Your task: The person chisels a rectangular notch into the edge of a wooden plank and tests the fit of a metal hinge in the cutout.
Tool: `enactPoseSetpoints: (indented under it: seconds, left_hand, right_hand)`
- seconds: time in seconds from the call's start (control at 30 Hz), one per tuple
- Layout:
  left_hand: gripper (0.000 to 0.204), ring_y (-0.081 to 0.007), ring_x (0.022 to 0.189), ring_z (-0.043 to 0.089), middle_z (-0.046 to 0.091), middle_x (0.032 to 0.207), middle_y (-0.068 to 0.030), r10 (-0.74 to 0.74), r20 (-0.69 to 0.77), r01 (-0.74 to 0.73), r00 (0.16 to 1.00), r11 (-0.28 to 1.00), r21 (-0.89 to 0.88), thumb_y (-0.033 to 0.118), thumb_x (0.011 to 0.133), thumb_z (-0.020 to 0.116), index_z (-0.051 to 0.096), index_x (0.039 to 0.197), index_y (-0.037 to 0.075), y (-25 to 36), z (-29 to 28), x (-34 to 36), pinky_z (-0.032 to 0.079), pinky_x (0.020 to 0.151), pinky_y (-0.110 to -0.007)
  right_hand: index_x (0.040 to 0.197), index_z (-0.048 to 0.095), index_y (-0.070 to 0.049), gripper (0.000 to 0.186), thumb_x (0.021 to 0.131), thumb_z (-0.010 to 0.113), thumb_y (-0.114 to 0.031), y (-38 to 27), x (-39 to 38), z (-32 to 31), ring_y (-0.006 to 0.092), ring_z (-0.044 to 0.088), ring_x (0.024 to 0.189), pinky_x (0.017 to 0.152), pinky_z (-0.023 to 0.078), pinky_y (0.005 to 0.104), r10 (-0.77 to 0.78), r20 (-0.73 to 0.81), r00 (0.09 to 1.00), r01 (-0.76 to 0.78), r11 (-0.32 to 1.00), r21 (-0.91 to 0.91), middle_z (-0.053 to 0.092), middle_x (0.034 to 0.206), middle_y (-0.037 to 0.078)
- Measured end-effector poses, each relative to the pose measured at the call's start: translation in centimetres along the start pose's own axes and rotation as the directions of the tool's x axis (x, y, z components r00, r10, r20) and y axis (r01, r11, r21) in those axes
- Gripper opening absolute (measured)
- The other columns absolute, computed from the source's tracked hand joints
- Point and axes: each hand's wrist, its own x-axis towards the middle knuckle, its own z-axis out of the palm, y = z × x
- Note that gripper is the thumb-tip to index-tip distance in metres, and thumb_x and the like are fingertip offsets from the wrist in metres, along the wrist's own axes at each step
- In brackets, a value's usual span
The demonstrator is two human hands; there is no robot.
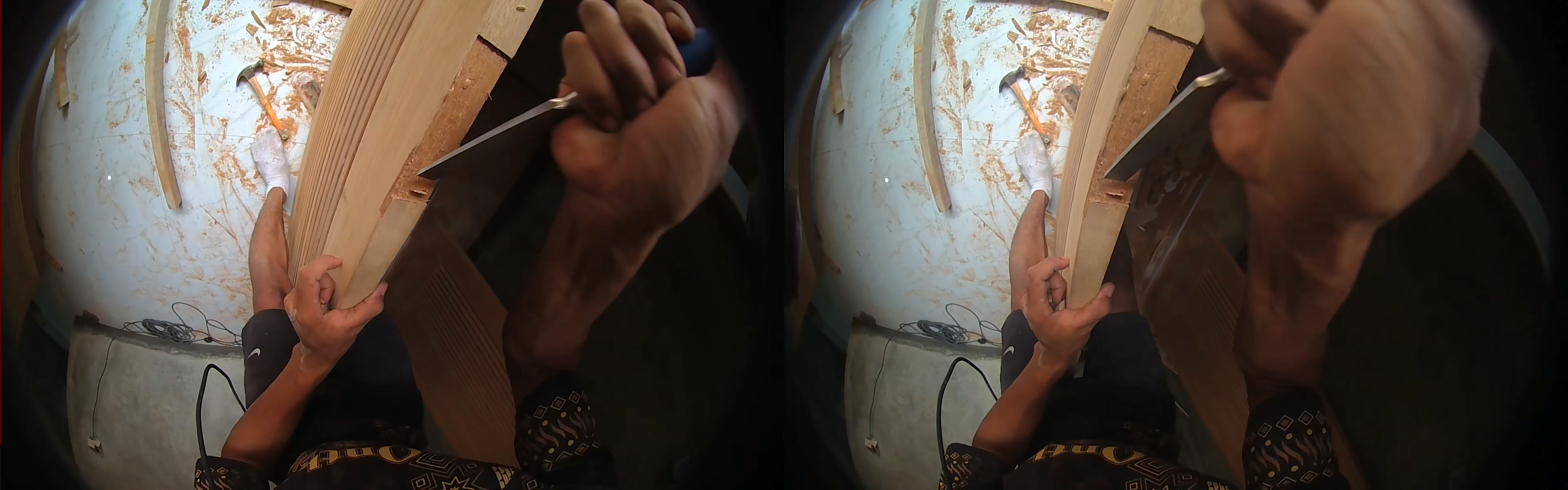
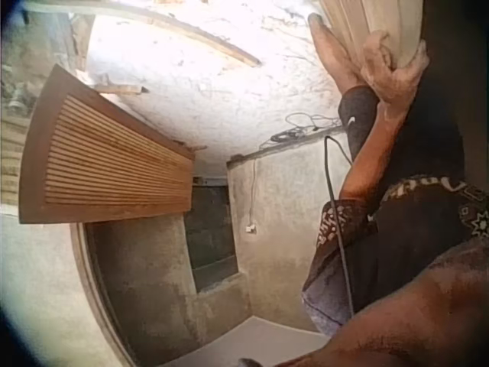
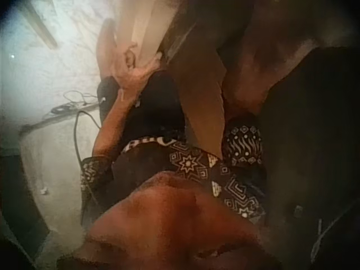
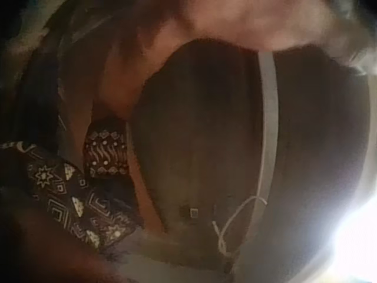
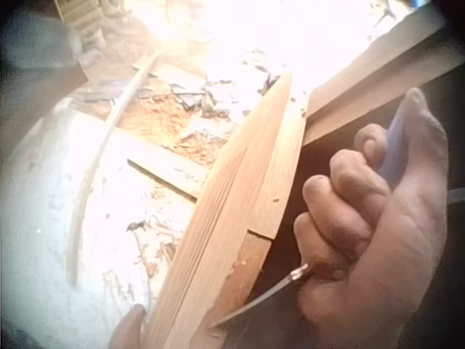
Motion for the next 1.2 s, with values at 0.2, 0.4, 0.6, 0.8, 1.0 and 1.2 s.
enactPoseSetpoints:
  seconds: [0.2, 0.4, 0.6, 0.8, 1.0, 1.2]
  left_hand:
    - [0.063, -0.011, 0.053, 0.039, 0.041, 0.065, 0.0012, -0.036, -0.004, 0.036, 0.999, 0.998, -0.059, 0.023, 0.067, 0.098, 0.061, 0.114, 0.003, -0.3, 0.3, 0.0, 0.036, 0.048, -0.026]
    - [0.063, -0.011, 0.052, 0.04, 0.041, 0.064, 0.0016, -0.05, 0.001, 0.05, 0.999, 0.997, -0.052, 0.023, 0.067, 0.099, 0.06, 0.113, 0.004, -0.3, 0.2, -0.3, 0.036, 0.048, -0.026]
    - [0.062, -0.0086, 0.057, 0.034, 0.038, 0.068, 0.004, -0.089, -0.011, 0.087, 0.996, 0.992, -0.086, 0.021, 0.065, 0.098, 0.061, 0.113, 0.008, -0.4, 0.5, -0.8, 0.032, 0.052, -0.026]
    - [0.063, -0.0096, 0.055, 0.036, 0.038, 0.066, 0.0035, -0.07, -0.005, 0.07, 0.998, 0.996, -0.058, 0.022, 0.065, 0.098, 0.06, 0.113, 0.007, -0.3, 0.2, -0.5, 0.034, 0.051, -0.026]
    - [0.064, -0.0105, 0.054, 0.038, 0.04, 0.067, 0.0027, -0.067, 0.01, 0.067, 0.998, 0.995, -0.07, 0.024, 0.066, 0.099, 0.06, 0.113, 0.005, -0.1, 0.1, -0.5, 0.034, 0.049, -0.027]
    - [0.063, -0.0095, 0.058, 0.039, 0.047, 0.071, 0.0008, 0.052, -0.058, -0.061, 0.997, 0.983, -0.174, 0.016, 0.071, 0.095, 0.06, 0.122, 0.005, -0.1, -0.9, 1.1, 0.037, 0.054, -0.027]
  right_hand:
    - [0.099, 0.047, -0.013, 0.039, 0.109, 0.049, -0.05, 0.0, -0.1, 0.2, 0.0046, 0.028, 0.045, 0.034, 0.018, 0.0201, 0.006, 0.002, 1.0, -0.006, 1.0, -0.004, 0.039, 0.065, -0.005]
    - [0.099, 0.048, -0.013, 0.039, 0.109, 0.049, -0.05, 0.4, 0.1, 0.3, 0.0048, 0.028, 0.046, 0.035, 0.018, 0.0201, 0.021, 0.007, 1.0, -0.021, 1.0, 0.001, 0.04, 0.065, -0.004]
    - [0.099, 0.048, -0.013, 0.038, 0.109, 0.049, -0.05, 0.7, -0.1, 0.6, 0.005, 0.028, 0.046, 0.035, 0.018, 0.02, 0.053, 0.009, 0.999, -0.053, 0.999, 0.013, 0.04, 0.066, -0.004]
    - [0.1, 0.048, -0.013, 0.038, 0.109, 0.049, -0.05, 1.0, -0.2, 0.7, 0.0051, 0.028, 0.046, 0.035, 0.018, 0.0199, 0.086, 0.001, 0.996, -0.086, 0.996, 0.022, 0.04, 0.066, -0.004]
    - [0.1, 0.048, -0.013, 0.038, 0.109, 0.049, -0.05, 1.0, -0.5, 0.7, 0.0053, 0.028, 0.047, 0.036, 0.018, 0.0198, 0.147, 0.034, 0.989, -0.149, 0.988, 0.048, 0.04, 0.067, -0.004]
    - [0.1, 0.048, -0.012, 0.04, 0.108, 0.05, -0.051, -2.6, -1.8, -2.6, 0.0057, 0.032, 0.047, 0.035, 0.02, 0.0192, 0.167, 0.185, 0.968, -0.193, 0.972, 0.133, 0.042, 0.066, -0.003]
